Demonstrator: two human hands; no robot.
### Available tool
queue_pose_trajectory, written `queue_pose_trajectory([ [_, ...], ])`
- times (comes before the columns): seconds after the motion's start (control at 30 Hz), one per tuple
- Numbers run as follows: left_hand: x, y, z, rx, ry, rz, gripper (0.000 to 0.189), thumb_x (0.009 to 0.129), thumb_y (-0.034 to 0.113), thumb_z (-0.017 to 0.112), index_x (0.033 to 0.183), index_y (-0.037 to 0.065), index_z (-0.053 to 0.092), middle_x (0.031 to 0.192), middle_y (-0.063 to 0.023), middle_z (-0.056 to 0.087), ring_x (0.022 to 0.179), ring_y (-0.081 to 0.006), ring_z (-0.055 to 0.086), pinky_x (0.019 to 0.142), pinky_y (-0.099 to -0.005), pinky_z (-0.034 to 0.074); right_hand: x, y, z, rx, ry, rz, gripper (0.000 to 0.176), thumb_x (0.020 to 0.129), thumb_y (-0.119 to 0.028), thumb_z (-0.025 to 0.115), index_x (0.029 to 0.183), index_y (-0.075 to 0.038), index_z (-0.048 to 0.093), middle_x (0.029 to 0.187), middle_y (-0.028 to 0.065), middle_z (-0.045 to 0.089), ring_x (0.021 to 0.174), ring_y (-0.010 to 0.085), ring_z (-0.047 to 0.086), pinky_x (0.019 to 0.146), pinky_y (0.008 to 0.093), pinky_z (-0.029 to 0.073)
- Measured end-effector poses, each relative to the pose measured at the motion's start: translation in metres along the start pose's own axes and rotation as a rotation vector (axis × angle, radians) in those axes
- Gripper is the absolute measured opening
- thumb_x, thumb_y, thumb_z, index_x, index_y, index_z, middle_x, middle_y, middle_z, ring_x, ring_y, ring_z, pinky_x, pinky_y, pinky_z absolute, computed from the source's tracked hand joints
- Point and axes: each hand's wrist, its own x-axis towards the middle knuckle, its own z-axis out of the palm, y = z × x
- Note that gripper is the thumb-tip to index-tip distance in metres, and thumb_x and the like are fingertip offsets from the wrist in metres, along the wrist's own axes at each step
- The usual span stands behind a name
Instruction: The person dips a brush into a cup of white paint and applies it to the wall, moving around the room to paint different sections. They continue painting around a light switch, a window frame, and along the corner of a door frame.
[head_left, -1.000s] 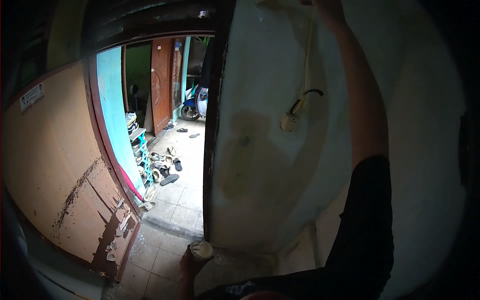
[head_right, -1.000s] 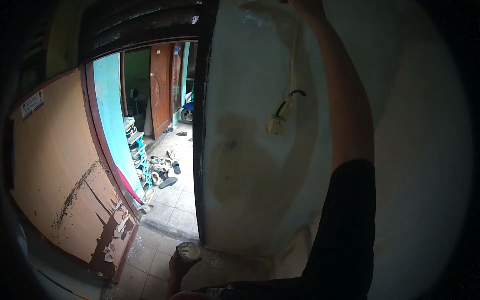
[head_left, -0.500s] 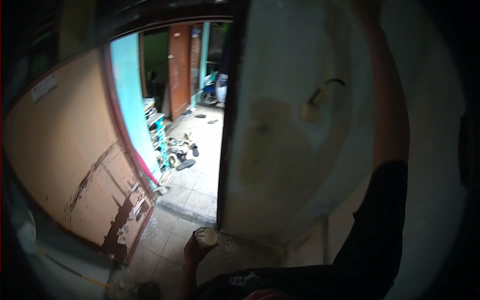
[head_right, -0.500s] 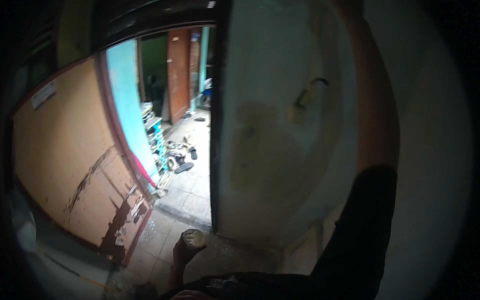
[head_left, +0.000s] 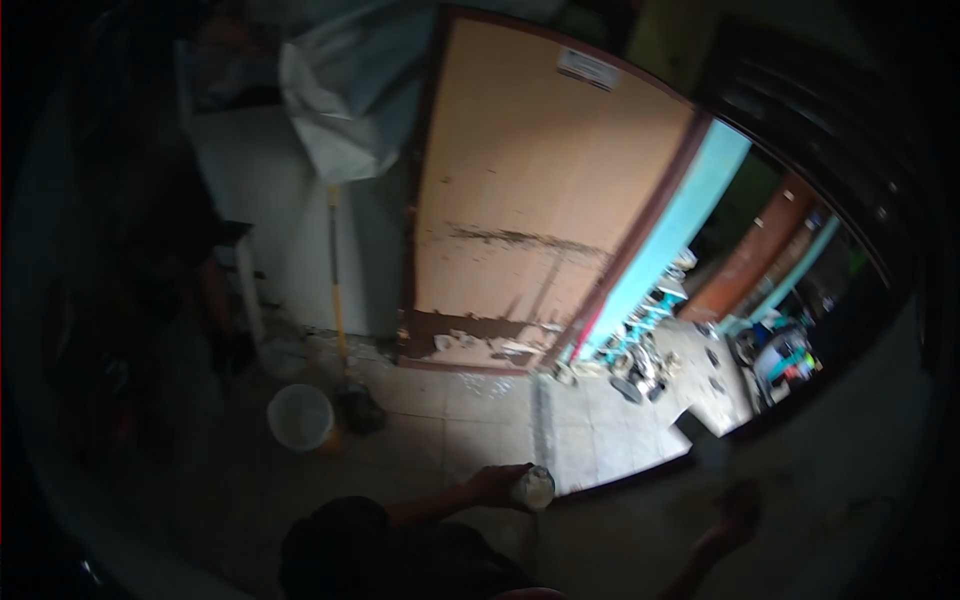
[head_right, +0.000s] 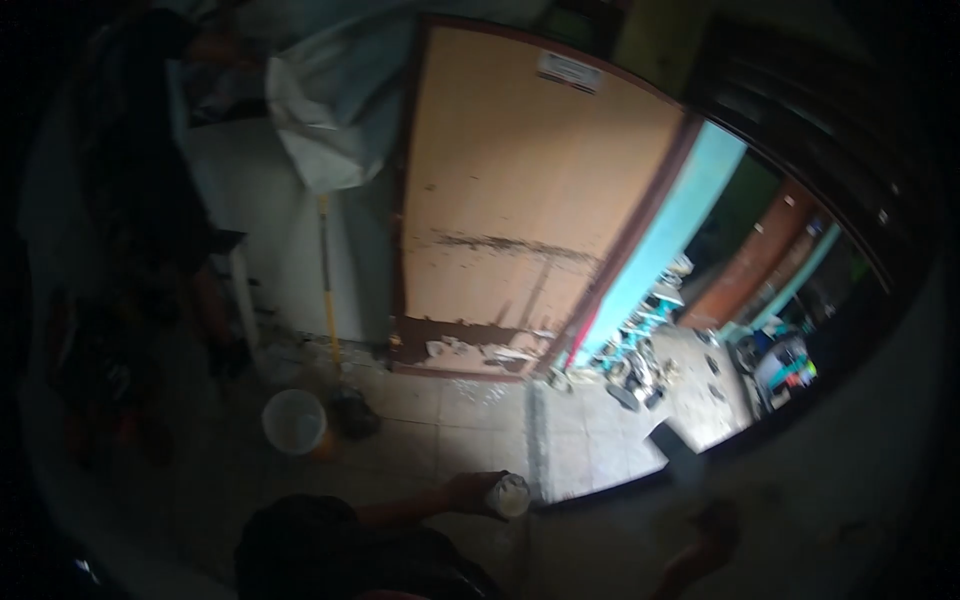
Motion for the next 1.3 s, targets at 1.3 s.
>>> queue_pose_trajectory([
  [1.3,-0.157,-0.070,-0.130,0.079,0.281,-0.337,0.109,0.074,0.067,0.088,0.156,0.010,0.043,0.139,-0.0204,0.068,0.125,-0.0402,0.068,0.103,-0.0508,0.056,-0.197,-0.097,0.278,0.729,-0.226,0.851,0.037,0.106,-0.034,0.069,0.122,-0.001,0.071,0.082,0.0045,0.067,0.074,0.0149,0.065,0.064,0.0294,0.054],
])
